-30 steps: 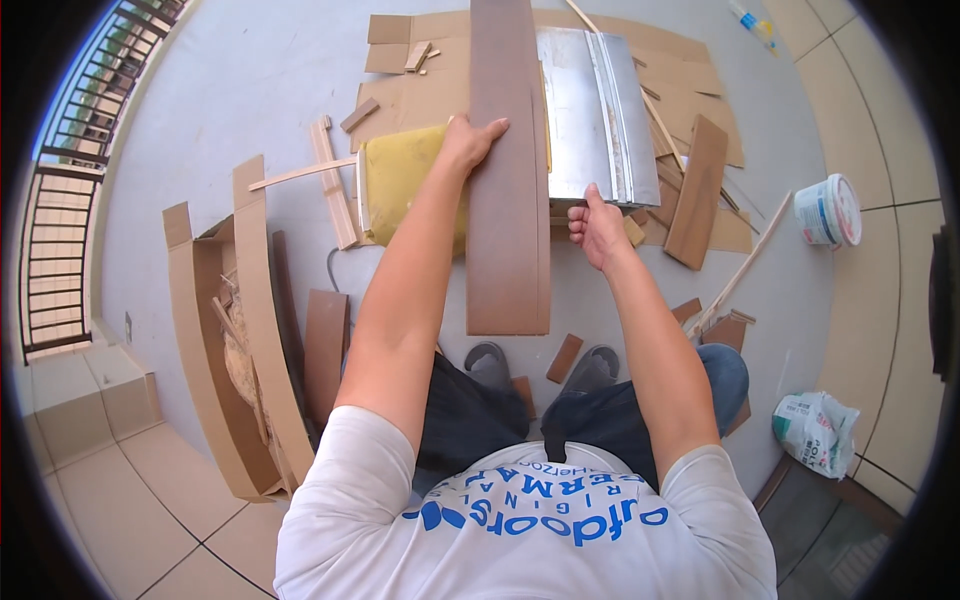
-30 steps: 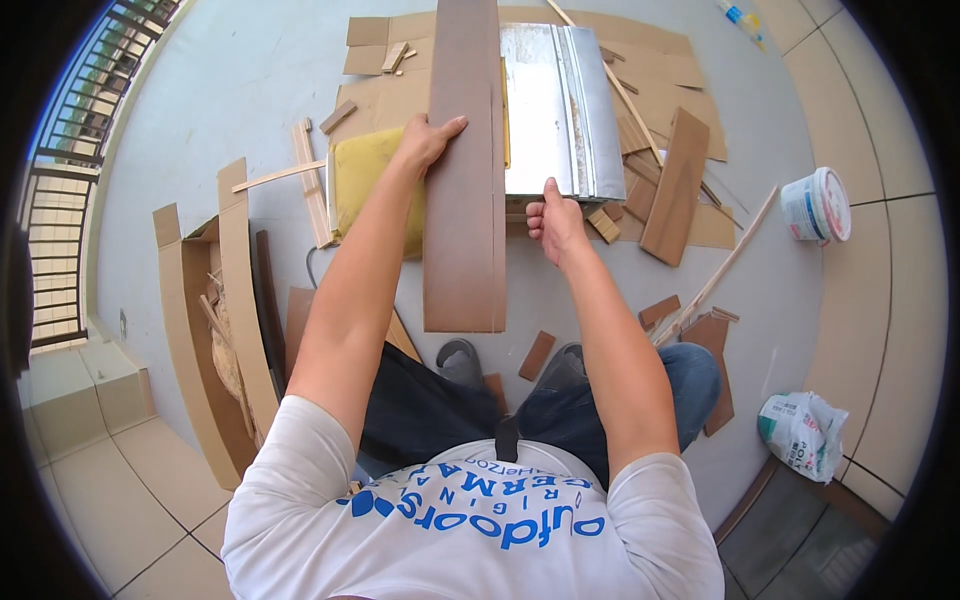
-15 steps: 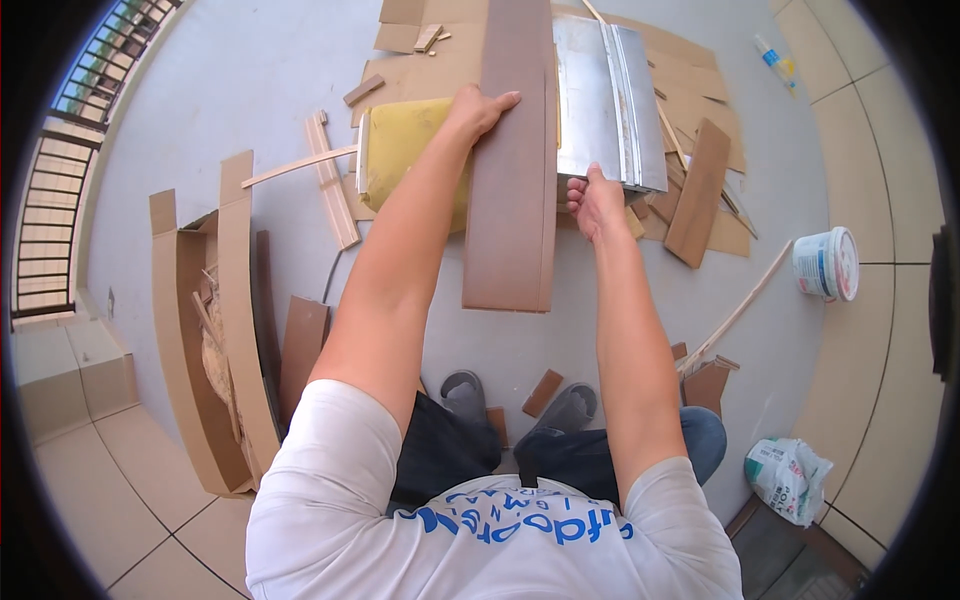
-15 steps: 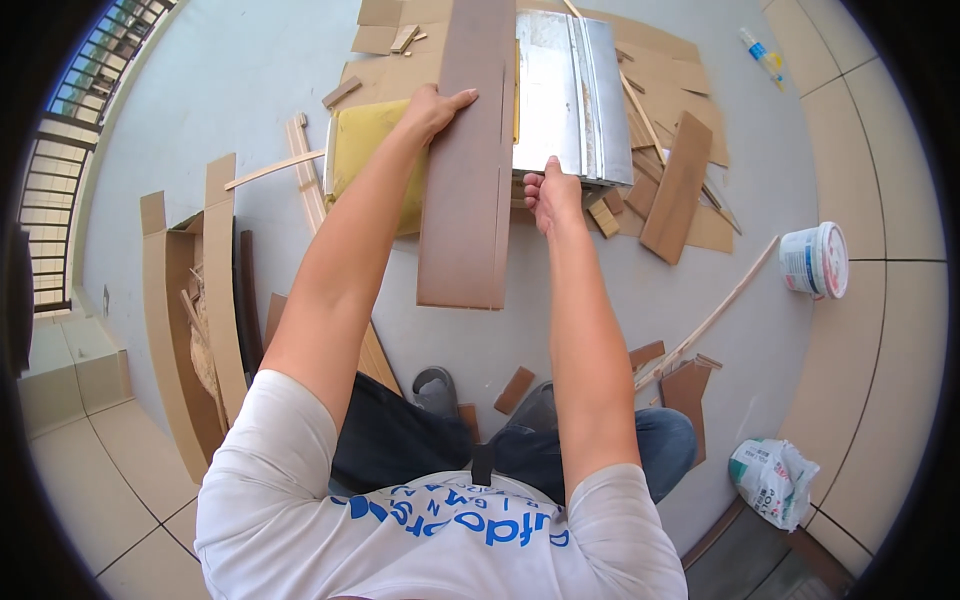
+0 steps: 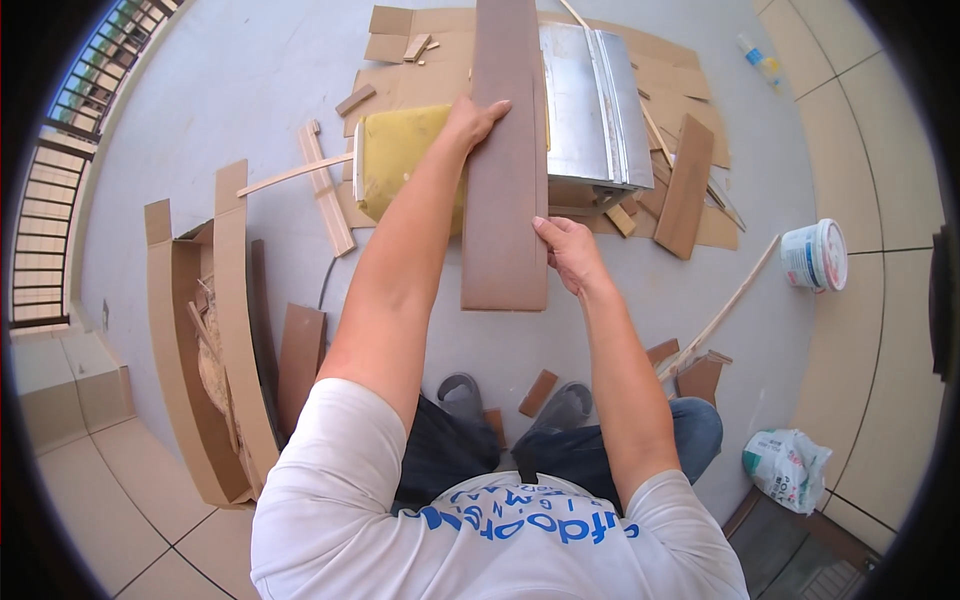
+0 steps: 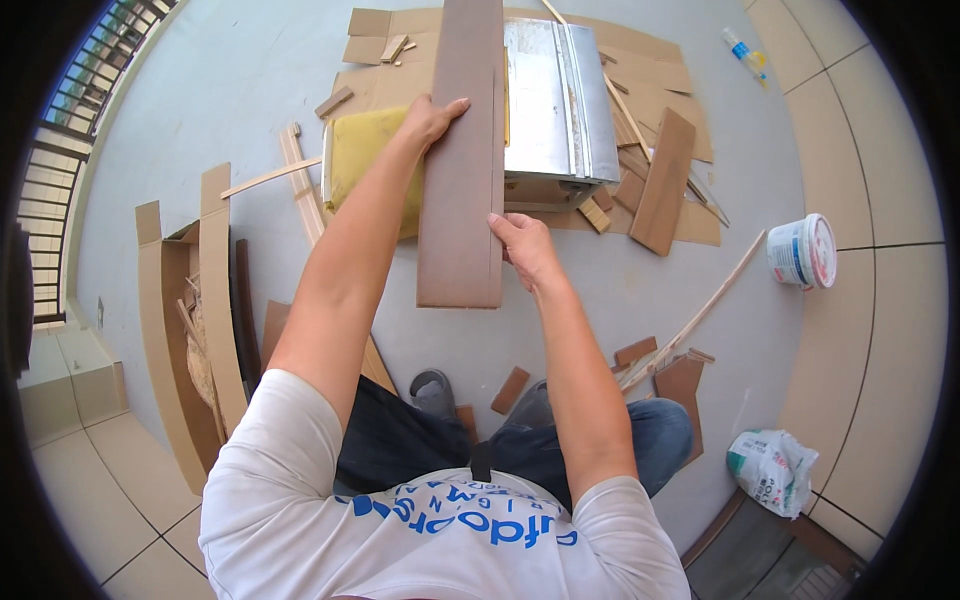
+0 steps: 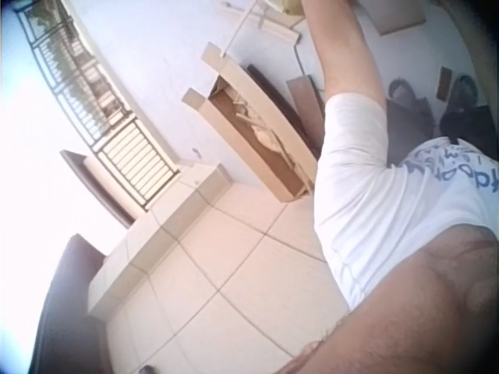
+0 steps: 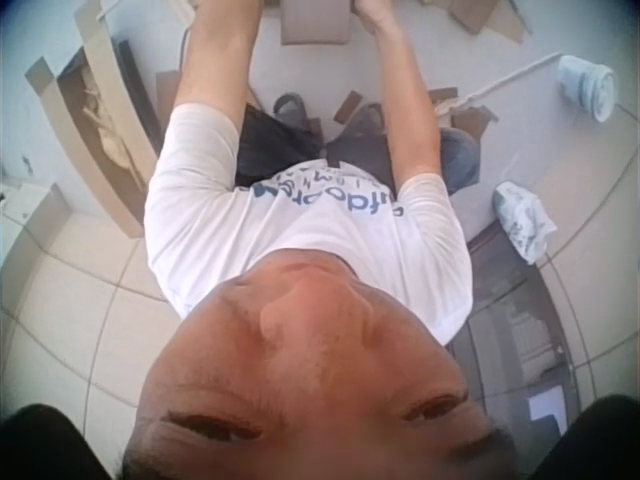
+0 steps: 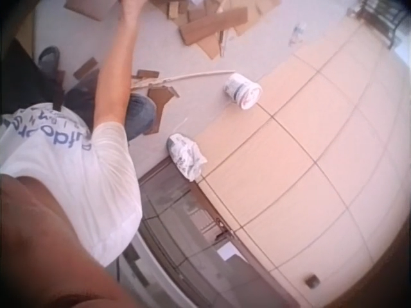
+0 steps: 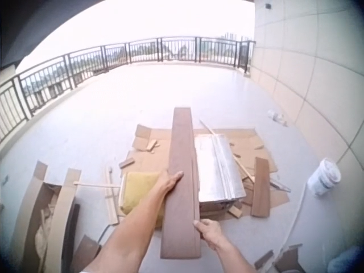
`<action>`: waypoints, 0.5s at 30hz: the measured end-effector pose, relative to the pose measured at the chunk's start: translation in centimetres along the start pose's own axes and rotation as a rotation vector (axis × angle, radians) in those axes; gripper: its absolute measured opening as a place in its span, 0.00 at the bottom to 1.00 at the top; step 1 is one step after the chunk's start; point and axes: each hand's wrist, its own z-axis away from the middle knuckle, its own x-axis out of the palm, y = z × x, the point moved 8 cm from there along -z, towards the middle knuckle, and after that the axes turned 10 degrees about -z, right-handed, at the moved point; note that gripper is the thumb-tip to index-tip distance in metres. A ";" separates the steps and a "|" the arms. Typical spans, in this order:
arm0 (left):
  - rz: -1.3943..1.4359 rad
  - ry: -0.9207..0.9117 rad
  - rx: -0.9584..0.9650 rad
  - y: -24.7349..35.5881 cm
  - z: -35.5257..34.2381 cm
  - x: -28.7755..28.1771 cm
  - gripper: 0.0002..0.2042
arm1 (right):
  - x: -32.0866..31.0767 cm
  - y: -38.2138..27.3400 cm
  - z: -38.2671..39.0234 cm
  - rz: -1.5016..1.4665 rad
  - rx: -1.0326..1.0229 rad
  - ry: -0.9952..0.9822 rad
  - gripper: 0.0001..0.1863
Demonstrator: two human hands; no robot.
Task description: The person measures and marks a floorboard using a square and pencil, then carries it to a balcony where they use a table saw to cut it.
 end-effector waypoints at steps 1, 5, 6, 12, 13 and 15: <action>0.010 0.001 0.019 0.1 0.2 0.1 0.37 | -0.1 0.0 0.1 0.003 -0.004 0.001 0.19; 0.013 0.017 0.001 -0.2 0.6 0.2 0.37 | -0.3 0.6 0.5 -0.023 -0.005 0.017 0.20; 0.012 0.018 0.003 -0.4 0.7 0.2 0.37 | -0.3 0.7 0.6 -0.034 -0.010 0.020 0.20; -0.002 0.050 -0.012 -1.0 1.7 0.4 0.36 | -0.7 1.1 1.8 -0.013 -0.033 0.028 0.20; 0.018 0.038 0.004 -1.1 1.8 0.4 0.36 | -0.7 1.2 2.0 -0.015 -0.035 0.026 0.20; 0.037 0.026 0.022 -1.4 1.9 0.7 0.36 | -0.8 1.4 2.3 0.023 -0.023 0.027 0.19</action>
